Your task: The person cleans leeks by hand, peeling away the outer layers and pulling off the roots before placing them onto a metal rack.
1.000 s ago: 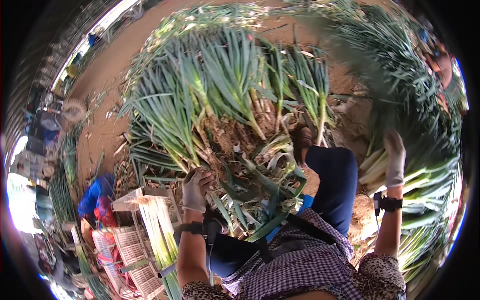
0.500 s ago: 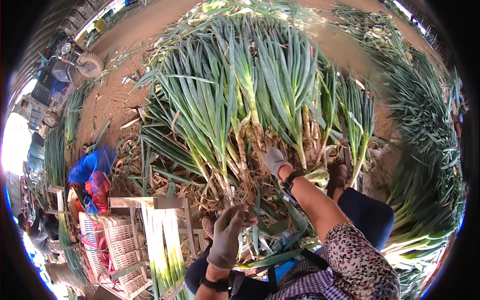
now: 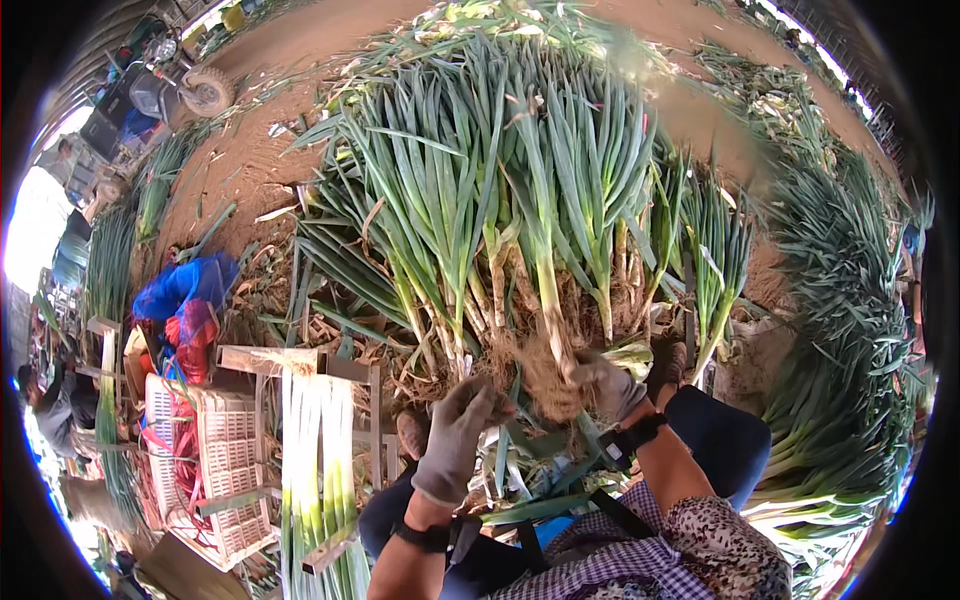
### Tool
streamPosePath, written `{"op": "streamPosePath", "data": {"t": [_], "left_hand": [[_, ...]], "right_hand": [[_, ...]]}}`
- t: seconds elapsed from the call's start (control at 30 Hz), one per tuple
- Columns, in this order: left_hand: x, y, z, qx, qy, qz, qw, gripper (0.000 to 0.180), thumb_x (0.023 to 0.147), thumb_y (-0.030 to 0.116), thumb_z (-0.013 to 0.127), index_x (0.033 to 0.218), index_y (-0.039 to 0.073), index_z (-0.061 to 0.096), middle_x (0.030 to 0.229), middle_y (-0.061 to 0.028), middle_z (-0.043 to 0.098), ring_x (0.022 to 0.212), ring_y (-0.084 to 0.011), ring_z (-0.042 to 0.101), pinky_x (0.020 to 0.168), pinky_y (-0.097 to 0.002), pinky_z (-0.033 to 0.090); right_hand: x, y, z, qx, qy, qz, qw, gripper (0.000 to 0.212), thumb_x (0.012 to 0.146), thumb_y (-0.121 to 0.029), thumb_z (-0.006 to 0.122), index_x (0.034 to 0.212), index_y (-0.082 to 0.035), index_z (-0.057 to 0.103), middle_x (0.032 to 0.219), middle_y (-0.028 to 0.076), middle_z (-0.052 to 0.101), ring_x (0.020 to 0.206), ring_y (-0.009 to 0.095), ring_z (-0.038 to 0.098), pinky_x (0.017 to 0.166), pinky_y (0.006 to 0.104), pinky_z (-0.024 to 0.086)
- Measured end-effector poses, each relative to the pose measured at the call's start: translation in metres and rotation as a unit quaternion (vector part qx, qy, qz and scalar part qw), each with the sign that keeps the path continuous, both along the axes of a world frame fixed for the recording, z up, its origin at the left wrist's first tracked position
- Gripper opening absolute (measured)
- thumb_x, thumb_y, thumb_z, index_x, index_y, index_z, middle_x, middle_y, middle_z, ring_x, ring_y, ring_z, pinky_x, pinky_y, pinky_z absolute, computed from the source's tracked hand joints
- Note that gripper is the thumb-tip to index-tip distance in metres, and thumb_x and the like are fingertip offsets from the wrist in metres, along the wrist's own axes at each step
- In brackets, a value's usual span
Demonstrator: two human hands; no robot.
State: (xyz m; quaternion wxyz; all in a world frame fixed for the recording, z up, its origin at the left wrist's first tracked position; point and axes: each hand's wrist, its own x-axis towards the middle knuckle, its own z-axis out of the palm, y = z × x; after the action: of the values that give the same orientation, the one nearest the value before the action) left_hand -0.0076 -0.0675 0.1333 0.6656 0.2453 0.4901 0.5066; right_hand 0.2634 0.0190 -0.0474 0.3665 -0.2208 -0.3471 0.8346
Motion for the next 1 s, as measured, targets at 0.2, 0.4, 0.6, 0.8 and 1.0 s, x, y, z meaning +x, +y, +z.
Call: {"op": "streamPosePath", "data": {"t": [0.2, 0.4, 0.6, 0.8, 1.0], "left_hand": [[0.012, 0.015, -0.033, 0.002, 0.021, -0.041, 0.999, 0.033, 0.095, 0.021, 0.051, 0.117, -0.004, 0.051, 0.091, -0.0112, 0.064, 0.082, -0.0210, 0.065, 0.075, -0.0307, 0.053], [0.009, 0.024, -0.042, -0.009, -0.008, -0.036, 0.999, 0.042, 0.092, 0.024, 0.058, 0.124, -0.002, 0.048, 0.095, -0.0109, 0.066, 0.084, -0.0200, 0.065, 0.077, -0.0297, 0.053], [0.010, 0.037, 0.001, 0.249, -0.208, -0.019, 0.946, 0.055, 0.089, 0.034, 0.062, 0.132, 0.006, 0.042, 0.118, -0.0075, 0.057, 0.109, -0.0230, 0.054, 0.097, -0.0404, 0.043], [-0.006, 0.026, -0.034, 0.251, -0.160, 0.080, 0.951, 0.028, 0.094, 0.016, 0.054, 0.119, 0.004, 0.051, 0.105, -0.0043, 0.059, 0.091, -0.0166, 0.059, 0.080, -0.0332, 0.049], [-0.028, 0.015, -0.039, 0.264, -0.089, 0.097, 0.956, 0.031, 0.086, 0.008, 0.062, 0.115, -0.001, 0.055, 0.103, -0.0054, 0.063, 0.088, -0.0140, 0.060, 0.081, -0.0281, 0.048]], "right_hand": [[-0.028, -0.025, 0.052, 0.394, -0.319, -0.129, 0.852, 0.042, 0.090, -0.028, 0.055, 0.122, -0.001, 0.051, 0.109, 0.012, 0.061, 0.097, 0.017, 0.057, 0.088, 0.0298, 0.046], [-0.015, -0.101, 0.188, 0.234, -0.500, 0.060, 0.832, 0.043, 0.082, -0.020, 0.064, 0.118, 0.002, 0.053, 0.086, 0.010, 0.065, 0.078, 0.021, 0.063, 0.070, 0.0305, 0.048], [0.013, -0.177, 0.208, 0.378, -0.605, -0.013, 0.701, 0.057, 0.073, -0.023, 0.072, 0.121, 0.000, 0.050, 0.079, 0.019, 0.061, 0.073, 0.024, 0.064, 0.069, 0.0366, 0.050], [-0.014, -0.125, 0.147, 0.302, -0.611, 0.093, 0.726, 0.066, 0.082, -0.042, 0.065, 0.131, -0.003, 0.045, 0.122, 0.018, 0.054, 0.112, 0.029, 0.053, 0.097, 0.0376, 0.041], [-0.136, -0.057, 0.183, 0.105, -0.344, -0.023, 0.933, 0.047, 0.079, -0.007, 0.072, 0.119, 0.003, 0.050, 0.108, 0.011, 0.061, 0.096, 0.018, 0.058, 0.089, 0.0297, 0.047]]}}
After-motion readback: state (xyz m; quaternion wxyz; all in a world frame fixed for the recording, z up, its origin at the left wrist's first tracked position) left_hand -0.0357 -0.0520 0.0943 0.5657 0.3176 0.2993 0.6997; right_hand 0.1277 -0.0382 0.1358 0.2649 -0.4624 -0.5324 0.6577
